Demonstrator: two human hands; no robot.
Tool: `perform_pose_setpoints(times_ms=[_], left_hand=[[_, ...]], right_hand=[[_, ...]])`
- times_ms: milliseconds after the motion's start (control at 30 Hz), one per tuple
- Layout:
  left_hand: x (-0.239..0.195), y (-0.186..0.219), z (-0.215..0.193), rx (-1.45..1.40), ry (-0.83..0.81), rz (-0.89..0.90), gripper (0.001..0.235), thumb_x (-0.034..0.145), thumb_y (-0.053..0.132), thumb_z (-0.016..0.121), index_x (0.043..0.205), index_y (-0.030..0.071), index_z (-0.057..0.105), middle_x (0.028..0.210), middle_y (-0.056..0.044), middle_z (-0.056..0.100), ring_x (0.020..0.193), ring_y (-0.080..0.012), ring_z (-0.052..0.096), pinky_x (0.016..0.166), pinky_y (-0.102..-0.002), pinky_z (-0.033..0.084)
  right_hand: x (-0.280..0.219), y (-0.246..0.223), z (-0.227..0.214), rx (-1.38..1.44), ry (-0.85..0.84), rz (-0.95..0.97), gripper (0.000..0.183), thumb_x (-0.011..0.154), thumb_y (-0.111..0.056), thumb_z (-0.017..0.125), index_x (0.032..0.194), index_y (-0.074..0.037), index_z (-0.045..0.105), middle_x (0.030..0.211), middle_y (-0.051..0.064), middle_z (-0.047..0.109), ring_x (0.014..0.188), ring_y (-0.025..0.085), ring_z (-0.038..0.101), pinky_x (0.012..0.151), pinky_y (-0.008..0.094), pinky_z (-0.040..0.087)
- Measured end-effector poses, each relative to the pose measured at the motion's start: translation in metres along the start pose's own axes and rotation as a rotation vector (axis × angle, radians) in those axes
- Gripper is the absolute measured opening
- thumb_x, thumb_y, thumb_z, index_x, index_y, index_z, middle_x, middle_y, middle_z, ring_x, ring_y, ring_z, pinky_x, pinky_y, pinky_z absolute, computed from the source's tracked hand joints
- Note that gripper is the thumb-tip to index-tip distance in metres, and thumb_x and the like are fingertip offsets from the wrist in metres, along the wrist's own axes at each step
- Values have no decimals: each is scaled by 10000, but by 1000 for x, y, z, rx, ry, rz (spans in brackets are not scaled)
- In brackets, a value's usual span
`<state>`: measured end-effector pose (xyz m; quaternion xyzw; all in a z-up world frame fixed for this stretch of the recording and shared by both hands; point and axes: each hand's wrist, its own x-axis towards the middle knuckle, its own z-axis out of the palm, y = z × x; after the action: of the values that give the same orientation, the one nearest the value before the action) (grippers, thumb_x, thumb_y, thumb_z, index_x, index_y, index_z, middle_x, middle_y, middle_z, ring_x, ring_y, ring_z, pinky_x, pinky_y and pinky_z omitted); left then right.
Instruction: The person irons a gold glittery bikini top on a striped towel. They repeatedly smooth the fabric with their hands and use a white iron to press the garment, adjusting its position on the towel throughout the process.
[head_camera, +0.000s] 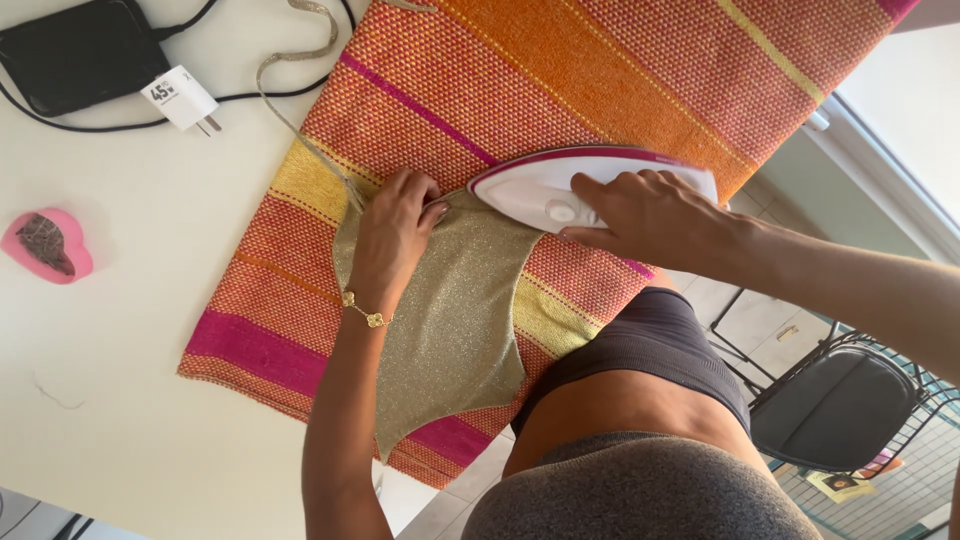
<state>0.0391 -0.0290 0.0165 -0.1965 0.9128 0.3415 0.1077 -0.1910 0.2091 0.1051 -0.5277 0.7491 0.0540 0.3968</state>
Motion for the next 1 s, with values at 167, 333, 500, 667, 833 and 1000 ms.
perform_pose_setpoints(times_ms=[167, 333, 500, 667, 833, 1000], left_hand=[[0, 4, -8, 215, -1, 20, 163, 1050, 218, 775, 1138, 97, 711, 1039, -85, 752, 1027, -256, 766, 970, -439, 578], [2, -15, -6, 277, -10, 64, 181, 1057, 327, 767, 1125, 163, 735, 980, -22, 762, 973, -208, 771, 955, -411, 530], [10, -14, -19, 178, -21, 52, 190, 1063, 336, 772, 1080, 148, 756, 960, -61, 785, 945, -237, 777, 967, -445, 557], [12, -31, -19, 38, -77, 33, 216, 1036, 259, 825, 1053, 53, 762, 954, -113, 753, 914, -295, 765, 882, -445, 588], [9, -36, -26, 40, -78, 26, 278, 1013, 290, 852, 1044, 27, 767, 946, -134, 724, 884, -302, 739, 822, -420, 591], [11, -47, -28, 55, -74, 29, 303, 998, 308, 861, 1025, 17, 781, 928, -147, 691, 863, -295, 702, 780, -399, 571]], right_hand=[[4, -3, 1, 64, 33, 12, 626, 1051, -691, 522, 1302, -125, 610, 820, 271, 742, 867, 494, 805, 841, 578, 661], [19, -4, -3, 32, -30, -20, 625, 1064, -665, 521, 1413, -150, 589, 869, 258, 759, 880, 467, 812, 868, 556, 662], [23, -3, -9, -11, -76, -103, 616, 1065, -641, 514, 1464, -172, 555, 848, 274, 766, 868, 482, 812, 861, 573, 662], [24, 2, -4, 42, -51, -60, 634, 1056, -672, 523, 1391, -141, 605, 839, 260, 760, 848, 472, 811, 835, 548, 667], [25, 0, -10, 73, -51, -59, 625, 1058, -655, 527, 1397, -134, 593, 854, 298, 754, 857, 502, 803, 839, 561, 664], [31, -3, -21, -5, -72, -98, 608, 1060, -599, 556, 1471, -151, 576, 827, 255, 765, 841, 454, 817, 823, 522, 666]])
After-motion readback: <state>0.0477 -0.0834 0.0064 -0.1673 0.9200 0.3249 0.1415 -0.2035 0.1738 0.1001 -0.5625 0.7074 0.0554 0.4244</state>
